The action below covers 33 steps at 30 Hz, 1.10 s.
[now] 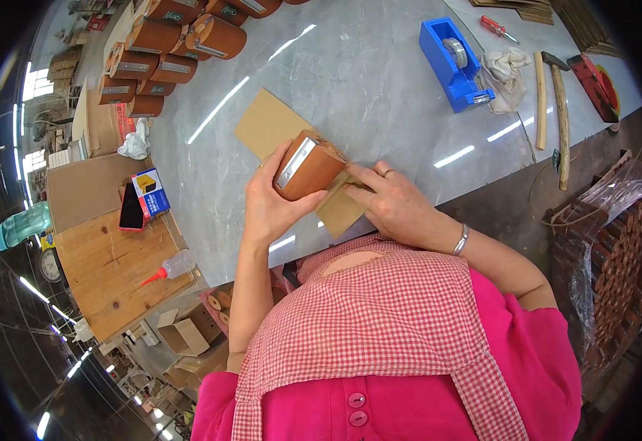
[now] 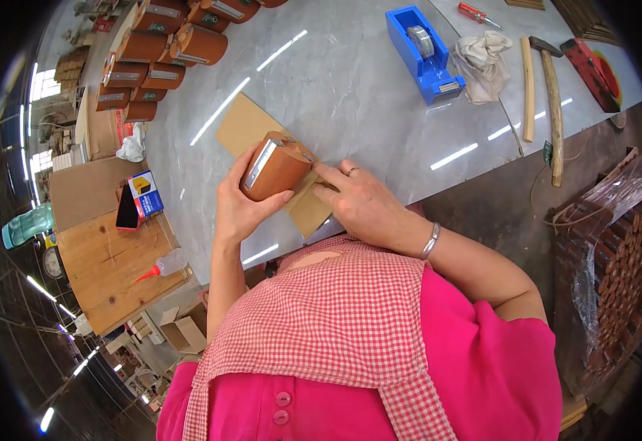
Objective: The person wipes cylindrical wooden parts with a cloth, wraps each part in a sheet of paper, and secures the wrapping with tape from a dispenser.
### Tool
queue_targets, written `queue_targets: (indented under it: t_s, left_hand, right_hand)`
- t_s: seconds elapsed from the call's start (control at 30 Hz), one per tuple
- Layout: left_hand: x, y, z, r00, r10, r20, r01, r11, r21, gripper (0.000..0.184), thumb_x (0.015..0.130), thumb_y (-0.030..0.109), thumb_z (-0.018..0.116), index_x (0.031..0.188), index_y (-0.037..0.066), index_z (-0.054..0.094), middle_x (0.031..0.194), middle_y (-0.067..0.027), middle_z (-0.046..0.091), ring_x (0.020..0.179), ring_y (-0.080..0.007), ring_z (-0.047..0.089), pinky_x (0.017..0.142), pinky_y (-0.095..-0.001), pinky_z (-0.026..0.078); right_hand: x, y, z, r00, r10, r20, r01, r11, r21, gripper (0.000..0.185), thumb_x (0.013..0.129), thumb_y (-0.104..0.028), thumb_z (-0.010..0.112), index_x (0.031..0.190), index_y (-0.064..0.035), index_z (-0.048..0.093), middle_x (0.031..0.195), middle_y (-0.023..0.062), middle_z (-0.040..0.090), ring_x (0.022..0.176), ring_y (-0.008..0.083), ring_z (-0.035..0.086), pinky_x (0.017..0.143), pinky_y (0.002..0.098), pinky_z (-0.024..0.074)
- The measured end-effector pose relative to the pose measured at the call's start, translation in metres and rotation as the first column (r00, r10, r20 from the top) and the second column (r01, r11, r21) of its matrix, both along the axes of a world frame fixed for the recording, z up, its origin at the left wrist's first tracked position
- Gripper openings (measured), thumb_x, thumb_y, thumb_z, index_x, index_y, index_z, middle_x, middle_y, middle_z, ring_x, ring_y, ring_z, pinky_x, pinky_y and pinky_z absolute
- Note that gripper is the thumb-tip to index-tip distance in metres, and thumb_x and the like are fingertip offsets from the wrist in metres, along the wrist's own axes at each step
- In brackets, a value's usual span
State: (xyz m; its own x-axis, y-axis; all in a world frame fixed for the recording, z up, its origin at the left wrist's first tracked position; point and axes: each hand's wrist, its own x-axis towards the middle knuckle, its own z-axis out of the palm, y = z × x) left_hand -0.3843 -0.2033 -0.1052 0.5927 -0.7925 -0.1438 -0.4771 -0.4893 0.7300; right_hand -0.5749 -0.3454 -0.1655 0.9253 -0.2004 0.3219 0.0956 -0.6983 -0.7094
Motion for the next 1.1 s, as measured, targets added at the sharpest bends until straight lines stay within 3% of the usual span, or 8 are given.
queue_targets:
  t_s: [0.47, 0.6, 0.77, 0.97, 1.1]
  left_hand:
    - [0.008, 0.000, 0.003, 0.997, -0.041, -0.069, 0.042, 0.999, 0.019, 0.090, 0.062, 0.021, 0.092, 0.141, 0.001, 0.053, 0.129, -0.0174, 0.065, 0.118, -0.0294, 0.064, 0.101, -0.0398, 0.051]
    - [0.008, -0.001, 0.004, 0.994, -0.093, -0.054, 0.093, 0.996, -0.010, 0.093, 0.065, 0.029, 0.093, 0.143, 0.002, 0.051, 0.129, -0.0178, 0.063, 0.120, -0.0316, 0.061, 0.101, -0.0416, 0.049]
    - [0.013, 0.005, 0.000, 0.988, -0.157, 0.006, 0.157, 0.987, -0.025, 0.079, 0.083, 0.037, 0.081, 0.147, 0.006, 0.047, 0.128, -0.0195, 0.061, 0.120, -0.0351, 0.059, 0.102, -0.0417, 0.046]
    - [0.015, 0.004, 0.001, 0.985, -0.172, -0.016, 0.171, 0.984, -0.040, 0.064, 0.095, 0.033, 0.068, 0.150, 0.008, 0.046, 0.130, -0.0197, 0.060, 0.120, -0.0362, 0.057, 0.103, -0.0409, 0.045]
    - [0.017, 0.005, 0.000, 0.981, -0.185, -0.066, 0.183, 0.982, -0.034, 0.054, 0.102, 0.034, 0.058, 0.148, 0.008, 0.048, 0.129, -0.0197, 0.060, 0.119, -0.0360, 0.057, 0.103, -0.0406, 0.044]
  right_hand:
    - [0.000, -0.002, 0.003, 1.000, 0.007, -0.027, -0.007, 1.000, 0.007, 0.036, 0.075, -0.001, 0.067, 0.111, 0.0030, 0.070, 0.130, 0.0190, 0.061, 0.094, 0.0314, 0.059, 0.083, 0.0372, 0.0538]
    - [0.005, -0.009, 0.004, 0.997, 0.053, 0.061, -0.055, 0.998, 0.038, 0.024, 0.078, -0.002, 0.067, 0.102, 0.0010, 0.068, 0.116, 0.0160, 0.062, 0.093, 0.0311, 0.061, 0.081, 0.0385, 0.0542]
    - [0.027, -0.028, 0.011, 0.961, 0.143, 0.236, -0.162, 0.985, 0.062, 0.010, 0.082, -0.003, 0.069, 0.088, -0.0016, 0.061, 0.093, 0.0111, 0.057, 0.081, 0.0297, 0.063, 0.071, 0.0397, 0.0535]
    - [0.052, -0.034, 0.019, 0.952, 0.157, 0.264, -0.179, 0.982, 0.062, 0.017, 0.079, -0.003, 0.074, 0.084, -0.0032, 0.058, 0.087, 0.0100, 0.054, 0.072, 0.0286, 0.062, 0.063, 0.0395, 0.0511]
    - [0.055, -0.034, 0.025, 0.980, 0.113, 0.166, -0.130, 0.987, 0.096, 0.023, 0.077, -0.007, 0.078, 0.085, -0.0040, 0.057, 0.089, 0.0107, 0.054, 0.081, 0.0311, 0.062, 0.073, 0.0423, 0.0506]
